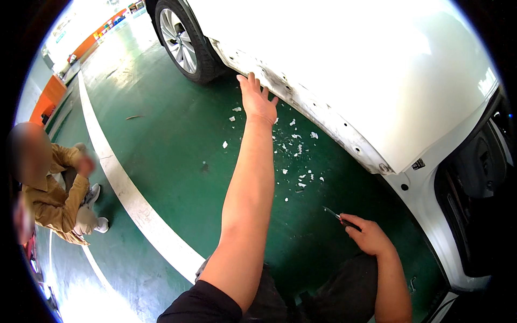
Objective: The person uses a small metal scraper to remove white paint or residue from the lower edge of a white car's front bumper. The person works methodically along the seam, scraping away material that falls onto the green floor.
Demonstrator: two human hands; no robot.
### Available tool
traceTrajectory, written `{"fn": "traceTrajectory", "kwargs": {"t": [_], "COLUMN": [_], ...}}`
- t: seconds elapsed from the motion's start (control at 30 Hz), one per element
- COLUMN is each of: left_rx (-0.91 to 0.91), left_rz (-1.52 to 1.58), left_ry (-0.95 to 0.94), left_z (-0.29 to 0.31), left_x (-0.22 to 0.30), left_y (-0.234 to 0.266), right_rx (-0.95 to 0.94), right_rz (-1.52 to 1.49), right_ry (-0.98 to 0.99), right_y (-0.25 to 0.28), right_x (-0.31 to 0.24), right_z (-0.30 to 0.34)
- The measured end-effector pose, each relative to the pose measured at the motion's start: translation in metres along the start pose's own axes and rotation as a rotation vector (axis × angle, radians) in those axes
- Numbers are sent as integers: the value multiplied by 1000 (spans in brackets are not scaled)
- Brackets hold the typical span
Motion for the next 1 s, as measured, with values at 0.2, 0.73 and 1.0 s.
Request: {"fn": "traceTrajectory", "kwargs": {"t": [0.2,0.73,1.0], "left_rx": [335,703,394], "left_rz": [44,-512,-150], "left_ry": [47,-364,60], "left_z": [56,81,39], "left_x": [-40,13,-35], "left_y": [-22,-1,23], "right_rx": [-39,49,104], "right_rz": [5,153,325], "right_ry": [38,115,46], "right_y": [-5,-22,-4], "right_x": [-3,-8,-24], "right_z": [-26,4,-13]}}
Point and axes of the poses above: each hand's wrist, its own z-axis away from the middle knuckle, its own y-axis out of the back of the hand, x = y × z, the point moved 4 cm from there along -z, towards the middle knuckle, and after that the axes turned 12 degrees about -z, right-handed, at the moved point
